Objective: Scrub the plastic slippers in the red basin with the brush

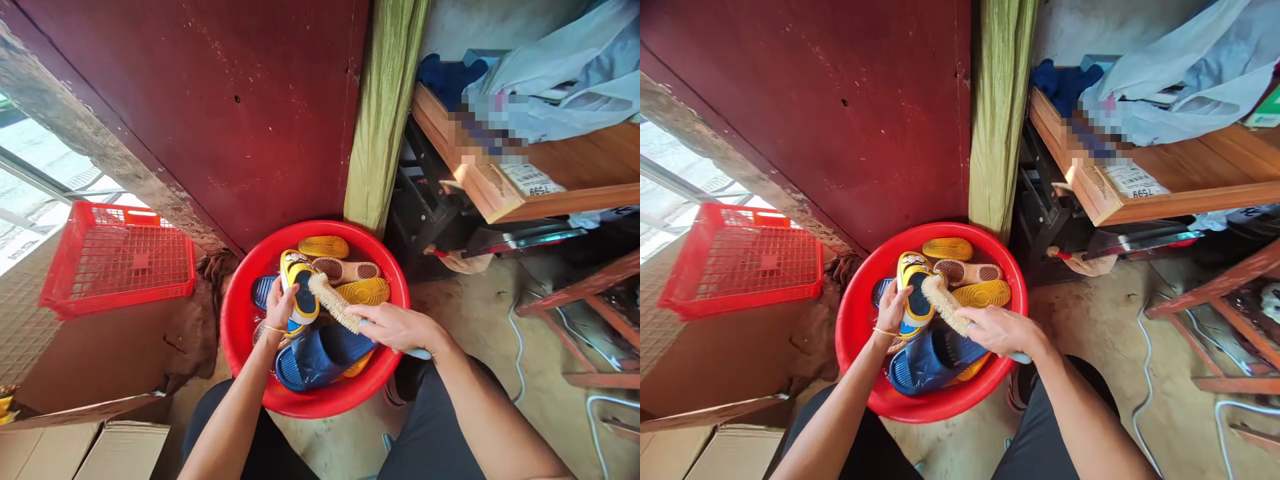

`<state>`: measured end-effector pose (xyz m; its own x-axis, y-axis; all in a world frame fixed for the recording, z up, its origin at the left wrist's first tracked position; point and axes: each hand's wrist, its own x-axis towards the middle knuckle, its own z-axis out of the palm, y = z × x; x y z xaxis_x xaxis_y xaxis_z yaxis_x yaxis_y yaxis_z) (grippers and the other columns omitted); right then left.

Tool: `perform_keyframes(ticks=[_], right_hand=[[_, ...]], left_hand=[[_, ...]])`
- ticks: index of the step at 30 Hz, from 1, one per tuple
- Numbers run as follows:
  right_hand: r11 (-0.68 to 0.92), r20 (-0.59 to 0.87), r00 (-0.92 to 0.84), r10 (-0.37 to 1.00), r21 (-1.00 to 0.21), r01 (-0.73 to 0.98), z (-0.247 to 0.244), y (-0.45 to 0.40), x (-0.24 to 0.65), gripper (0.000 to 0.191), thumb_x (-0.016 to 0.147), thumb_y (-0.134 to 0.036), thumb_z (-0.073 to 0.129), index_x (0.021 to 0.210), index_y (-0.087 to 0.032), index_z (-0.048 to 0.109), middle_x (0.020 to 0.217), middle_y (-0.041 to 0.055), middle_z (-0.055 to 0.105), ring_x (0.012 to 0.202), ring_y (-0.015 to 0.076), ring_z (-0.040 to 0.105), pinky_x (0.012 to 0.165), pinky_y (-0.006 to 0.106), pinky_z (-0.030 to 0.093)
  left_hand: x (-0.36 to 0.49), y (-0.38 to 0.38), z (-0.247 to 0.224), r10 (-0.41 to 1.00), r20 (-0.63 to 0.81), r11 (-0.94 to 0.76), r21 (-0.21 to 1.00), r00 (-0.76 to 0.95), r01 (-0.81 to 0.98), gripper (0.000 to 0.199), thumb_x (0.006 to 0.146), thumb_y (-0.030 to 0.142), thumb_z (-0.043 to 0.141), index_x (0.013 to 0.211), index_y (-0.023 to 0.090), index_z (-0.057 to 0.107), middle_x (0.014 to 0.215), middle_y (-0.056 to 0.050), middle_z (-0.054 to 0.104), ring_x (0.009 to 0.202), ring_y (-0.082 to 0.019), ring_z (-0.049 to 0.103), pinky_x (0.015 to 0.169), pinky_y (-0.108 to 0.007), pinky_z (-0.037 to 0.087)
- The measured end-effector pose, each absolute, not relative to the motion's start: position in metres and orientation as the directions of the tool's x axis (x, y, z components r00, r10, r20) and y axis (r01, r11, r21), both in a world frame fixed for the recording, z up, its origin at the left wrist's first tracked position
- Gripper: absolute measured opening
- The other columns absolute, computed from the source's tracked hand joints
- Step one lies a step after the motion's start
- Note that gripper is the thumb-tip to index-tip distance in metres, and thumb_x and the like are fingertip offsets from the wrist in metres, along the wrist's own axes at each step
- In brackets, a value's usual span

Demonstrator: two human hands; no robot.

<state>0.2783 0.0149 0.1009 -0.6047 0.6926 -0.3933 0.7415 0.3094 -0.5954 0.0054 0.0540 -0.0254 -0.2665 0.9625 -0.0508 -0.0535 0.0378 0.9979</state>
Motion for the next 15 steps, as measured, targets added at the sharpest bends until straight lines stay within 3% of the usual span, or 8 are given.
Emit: perform_keyframes(ticks=[4, 10, 15], right_hand=[[0.400, -0.372, -0.605, 0.704, -0.497, 0.770, 0.082, 0.013, 0.250, 0.053, 0.096, -0.027, 0.043, 0.149, -0.027, 0.050, 0.108, 0.0097, 0.077, 0.090, 0.0258, 0.073, 0.078, 0.033, 0.048], [0.363, -0.330, -0.490, 0.807, -0.378, 0.852, 0.054, 0.039, 0.208, 0.053, 0.096, -0.019, 0.040, 0.149, -0.017, 0.044, 0.110, 0.0149, 0.075, 0.101, 0.0273, 0.072, 0.082, 0.033, 0.049], [0.412, -0.300, -0.582, 0.756, -0.473, 0.779, 0.058, 0.028, 0.211, 0.049, 0.097, -0.023, 0.039, 0.145, -0.019, 0.052, 0.113, 0.0128, 0.075, 0.097, 0.0261, 0.073, 0.082, 0.033, 0.050]], left_hand=[[0.016, 0.046, -0.029, 0.958, 0.067, -0.047, 0.996, -0.279, 0.078, 0.057, 0.080, 0.050, 0.069, 0.126, 0.017, 0.058, 0.121, -0.011, 0.067, 0.107, -0.026, 0.064, 0.093, -0.038, 0.051], [0.023, 0.033, -0.036, 0.994, 0.096, -0.073, 0.949, -0.061, 0.306, 0.064, 0.083, 0.049, 0.068, 0.137, 0.019, 0.052, 0.124, -0.011, 0.068, 0.112, -0.028, 0.064, 0.097, -0.040, 0.049], [0.013, 0.043, -0.036, 0.987, 0.094, -0.050, 0.950, -0.130, 0.310, 0.056, 0.082, 0.051, 0.065, 0.126, 0.017, 0.061, 0.117, -0.010, 0.069, 0.107, -0.027, 0.064, 0.096, -0.040, 0.049]])
